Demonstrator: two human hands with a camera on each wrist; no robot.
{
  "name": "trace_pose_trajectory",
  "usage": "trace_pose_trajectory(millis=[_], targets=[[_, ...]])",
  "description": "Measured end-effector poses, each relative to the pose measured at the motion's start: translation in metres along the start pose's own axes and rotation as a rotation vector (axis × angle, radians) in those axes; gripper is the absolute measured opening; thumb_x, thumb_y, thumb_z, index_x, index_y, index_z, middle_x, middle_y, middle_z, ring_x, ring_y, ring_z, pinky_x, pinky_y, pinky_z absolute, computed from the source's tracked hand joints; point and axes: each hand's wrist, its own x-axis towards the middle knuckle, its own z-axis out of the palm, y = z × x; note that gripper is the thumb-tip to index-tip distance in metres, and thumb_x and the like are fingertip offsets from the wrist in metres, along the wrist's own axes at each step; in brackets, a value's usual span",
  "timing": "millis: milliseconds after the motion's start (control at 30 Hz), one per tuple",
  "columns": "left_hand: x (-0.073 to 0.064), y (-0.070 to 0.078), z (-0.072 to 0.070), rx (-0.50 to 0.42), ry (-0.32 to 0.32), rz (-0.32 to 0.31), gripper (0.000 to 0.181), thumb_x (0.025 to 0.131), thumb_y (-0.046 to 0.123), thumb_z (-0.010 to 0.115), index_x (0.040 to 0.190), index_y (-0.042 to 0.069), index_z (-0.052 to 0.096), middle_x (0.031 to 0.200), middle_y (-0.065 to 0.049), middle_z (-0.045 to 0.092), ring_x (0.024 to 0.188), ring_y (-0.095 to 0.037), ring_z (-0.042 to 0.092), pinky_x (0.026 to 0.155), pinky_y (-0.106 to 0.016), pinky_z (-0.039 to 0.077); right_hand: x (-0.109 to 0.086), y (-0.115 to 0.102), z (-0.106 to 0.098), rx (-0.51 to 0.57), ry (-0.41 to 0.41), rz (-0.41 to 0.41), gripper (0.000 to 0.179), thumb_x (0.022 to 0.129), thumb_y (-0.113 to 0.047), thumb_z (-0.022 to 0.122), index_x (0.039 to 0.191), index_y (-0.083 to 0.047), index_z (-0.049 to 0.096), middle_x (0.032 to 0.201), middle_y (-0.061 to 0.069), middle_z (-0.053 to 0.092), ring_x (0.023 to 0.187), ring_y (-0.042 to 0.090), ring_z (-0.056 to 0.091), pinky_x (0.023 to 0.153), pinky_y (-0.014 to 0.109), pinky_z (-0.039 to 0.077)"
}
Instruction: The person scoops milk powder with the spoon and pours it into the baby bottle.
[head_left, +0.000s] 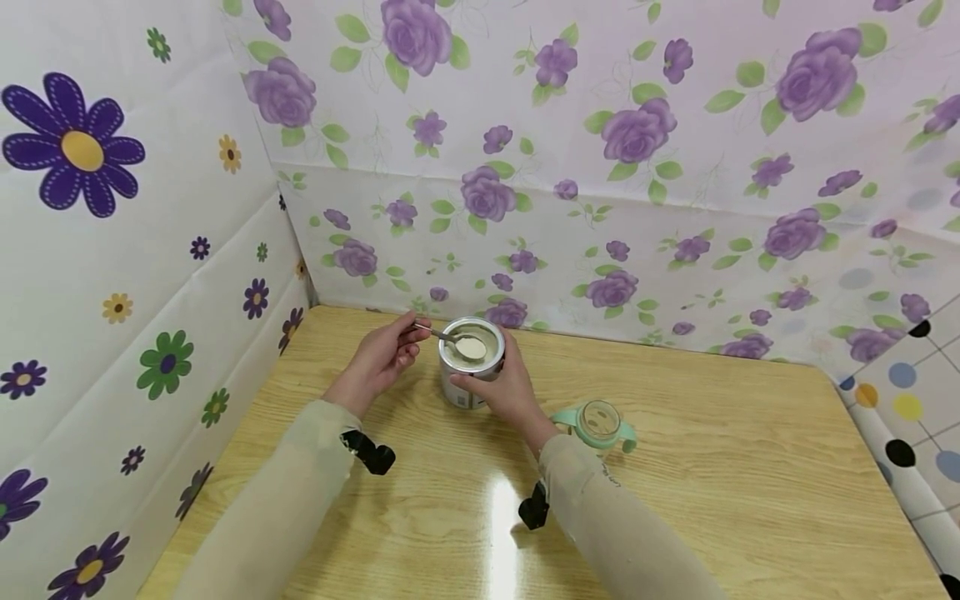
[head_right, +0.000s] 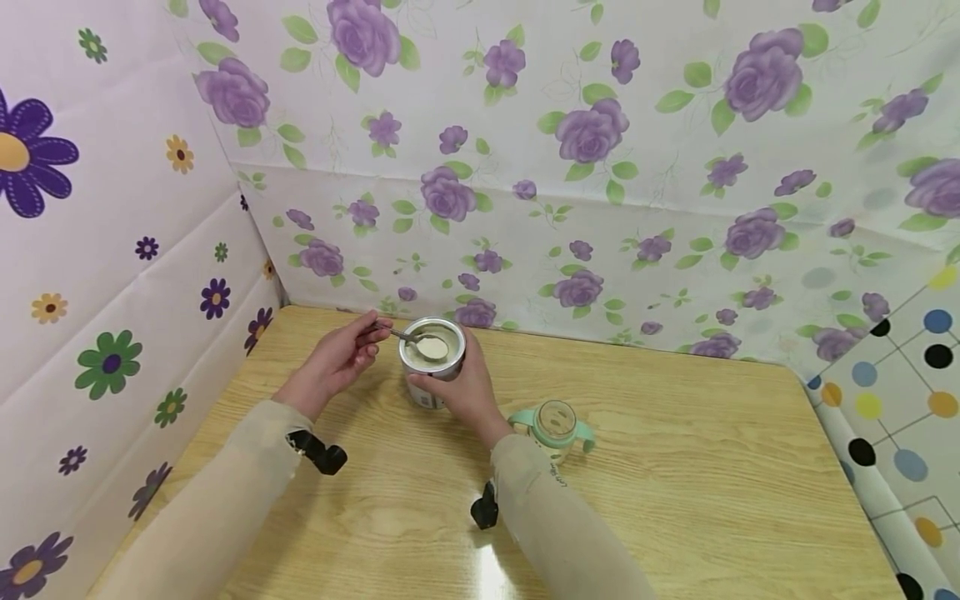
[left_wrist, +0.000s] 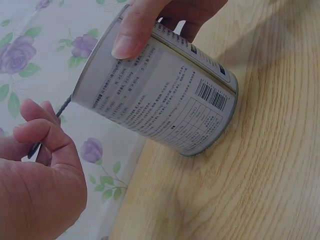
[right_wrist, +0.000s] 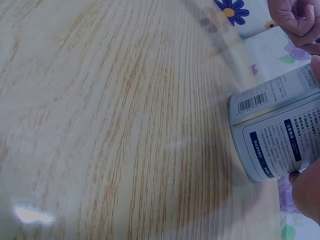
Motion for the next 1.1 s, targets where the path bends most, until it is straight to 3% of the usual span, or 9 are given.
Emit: trace_pose_trajectory(millis=[200,300,533,800,1100], targets=[[-0.002,0.002,0.002,-0.015,0.000,-0.005,0.038,0.116,0.032,0.051,0.124,-0.002,0.065,0.078,0.003,0.073,0.052,-0.003,0.053,0.042,-0.012,0.037,-0.004,-0.011,-0.001,0.023,0.000,-0.022,0.101,0.086,-0.012,0.093,0.165,-0.007,0.030,0.157,0.018,0.045,0.144,0.040,0.047,0.116,0.062,0.040],[-0.003,0.004,0.003,-0.020,0.000,-0.006,0.036,0.115,0.032,0.052,0.120,-0.001,0.067,0.079,0.002,0.073,0.052,-0.003,0.053,0.042,-0.012,0.038,-0.005,-0.016,0.000,0.047,0.001,-0.013,0.101,0.085,-0.007,0.092,0.165,-0.004,0.030,0.158,0.022,0.043,0.145,0.043,0.045,0.118,0.065,0.038],[-0.004,0.007,0.005,-0.030,0.011,0.005,0.037,0.115,0.032,0.053,0.101,0.006,0.075,0.080,0.001,0.074,0.053,-0.003,0.054,0.043,-0.012,0.038,-0.002,-0.004,0.000,0.016,-0.008,0.013,0.105,0.086,-0.013,0.093,0.167,-0.014,0.027,0.160,0.015,0.041,0.147,0.036,0.044,0.120,0.060,0.038],[-0.008,0.012,0.011,-0.057,0.002,0.011,0.035,0.115,0.032,0.054,0.108,0.002,0.071,0.080,0.001,0.074,0.054,-0.004,0.054,0.044,-0.012,0.038,-0.001,-0.008,-0.004,-0.023,-0.024,0.042,0.110,0.086,-0.020,0.094,0.169,-0.012,0.022,0.161,0.012,0.040,0.147,0.032,0.045,0.120,0.055,0.040],[-0.009,0.013,0.011,-0.070,0.010,0.005,0.034,0.114,0.032,0.056,0.109,0.002,0.072,0.081,0.001,0.075,0.056,-0.004,0.054,0.045,-0.013,0.038,-0.003,-0.019,-0.011,-0.089,-0.038,0.106,0.126,0.087,-0.032,0.093,0.173,-0.012,0.003,0.174,0.015,0.025,0.157,0.034,0.033,0.124,0.056,0.035]])
